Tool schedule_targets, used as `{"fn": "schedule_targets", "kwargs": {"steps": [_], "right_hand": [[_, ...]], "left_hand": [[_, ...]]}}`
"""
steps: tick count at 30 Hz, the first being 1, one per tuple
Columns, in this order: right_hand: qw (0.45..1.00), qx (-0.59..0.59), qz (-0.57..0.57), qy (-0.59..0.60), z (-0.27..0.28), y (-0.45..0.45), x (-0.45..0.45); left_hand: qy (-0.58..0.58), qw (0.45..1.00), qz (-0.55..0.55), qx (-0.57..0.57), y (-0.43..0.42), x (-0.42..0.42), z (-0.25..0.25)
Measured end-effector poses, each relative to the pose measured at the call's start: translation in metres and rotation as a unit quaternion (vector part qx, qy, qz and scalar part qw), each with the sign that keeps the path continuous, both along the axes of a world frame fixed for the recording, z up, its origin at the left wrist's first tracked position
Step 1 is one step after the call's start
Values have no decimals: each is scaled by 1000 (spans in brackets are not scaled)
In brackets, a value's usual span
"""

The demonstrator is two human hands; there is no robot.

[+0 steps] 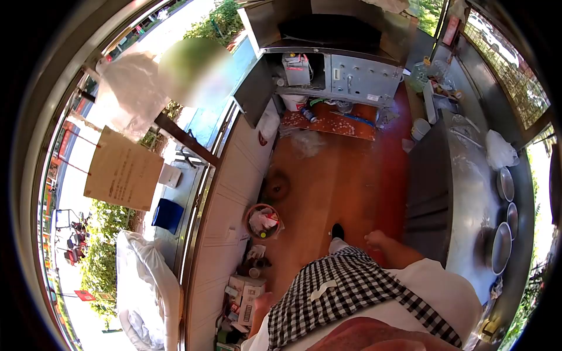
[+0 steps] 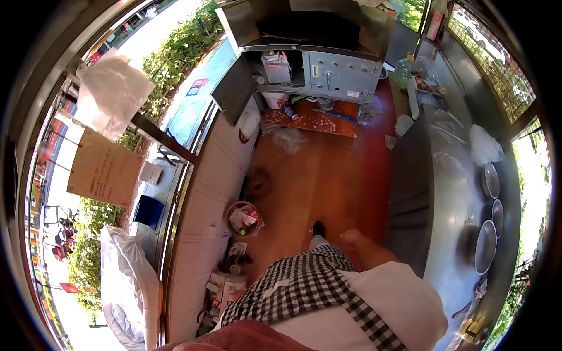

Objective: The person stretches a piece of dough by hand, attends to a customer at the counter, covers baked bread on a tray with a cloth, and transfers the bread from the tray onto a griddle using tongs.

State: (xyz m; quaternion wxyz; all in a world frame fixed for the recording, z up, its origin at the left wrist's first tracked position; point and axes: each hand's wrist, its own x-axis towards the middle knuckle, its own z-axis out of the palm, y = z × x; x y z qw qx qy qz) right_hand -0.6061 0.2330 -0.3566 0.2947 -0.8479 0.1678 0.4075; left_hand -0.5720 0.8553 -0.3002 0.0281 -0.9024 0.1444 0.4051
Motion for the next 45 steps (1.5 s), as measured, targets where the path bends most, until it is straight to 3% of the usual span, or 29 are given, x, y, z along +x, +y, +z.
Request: {"fn": "schedule_targets", "kwargs": {"steps": [1, 2, 4, 6, 7, 8, 10, 12, 14, 15, 16, 17, 18, 19, 21, 22, 23, 26, 29, 30, 33, 34, 35, 36, 37, 39, 40, 43, 45], "right_hand": [[997, 30, -77, 1, -18, -11, 1], [986, 60, -154, -1, -36, -22, 2], [986, 83, -138, -31, -62, -47, 8], [987, 104, -112, -48, -68, -68, 14], [982, 111, -153, -30, -59, -77, 24], [974, 116, -195, -13, -48, -86, 35], [913, 120, -384, 72, 5, -92, 55], [904, 129, -399, 78, 23, -110, 66], [916, 169, -360, 60, 9, -130, 66], [927, 202, -314, 38, -24, -150, 56], [941, 198, -274, 35, -55, -165, 49], [953, 193, -233, 30, -83, -178, 42], [948, 175, -261, 48, -78, -180, 41], [932, 149, -320, 77, -46, -173, 47], [888, 98, -433, 121, 11, -155, 62], [876, 86, -460, 120, 27, -149, 66], [873, 79, -470, 104, 33, -143, 68], [871, 70, -478, 91, 29, -130, 64], [867, 86, -475, 122, 3, -135, 75], [858, 93, -491, 119, 5, -133, 80], [874, 116, -468, 62, -1, -135, 87], [885, 124, -447, 34, 0, -133, 90], [887, 108, -448, 21, 1, -130, 95], [889, 92, -449, 7, 10, -129, 104], [890, 76, -450, -8, 21, -127, 114], [828, 107, -551, -8, 61, -113, 135], [792, 123, -598, -6, 76, -106, 142], [789, 89, -608, -20, 69, -87, 139], [884, 168, -436, 25, -92, -117, 68]], "left_hand": [[8, 999, -21, 38, -19, 17, 16], [-67, 995, -53, -51, -18, 29, 1], [-136, 950, 65, -273, -19, 54, -45], [-125, 885, 179, -412, -33, 70, -44], [-85, 860, 231, -447, -53, 85, -36], [-14, 830, 314, -461, -71, 101, -25], [135, 727, 509, -441, -103, 130, 2], [166, 703, 582, -373, -135, 147, 29], [53, 797, 519, -305, -181, 149, 61], [40, 775, 562, -287, -192, 148, 62], [48, 807, 514, -286, -191, 152, 55], [53, 855, 428, -288, -182, 155, 37], [44, 901, 327, -282, -174, 158, 19], [-4, 950, 139, -279, -161, 158, -2], [-154, 938, -180, -253, -143, 158, -39], [-211, 906, -267, -252, -137, 162, -53], [-205, 921, -299, -141, -143, 164, -43], [-108, 933, -335, -71, -146, 193, -37], [-35, 977, -193, -83, -172, 232, -14], [-128, 951, -244, -137, -165, 248, -43], [-87, 953, -244, -159, -191, 313, -22], [22, 970, -15, -241, -195, 327, -20], [129, 919, 214, -305, -200, 341, -18], [227, 804, 427, -347, -203, 355, -17], [173, 833, 403, -337, -207, 368, -21], [65, 880, 351, -314, -215, 392, -34], [79, 867, 381, -310, -221, 402, -22], [84, 897, 342, -267, -229, 428, 9], [97, 942, 236, -218, -224, 445, -11]]}}
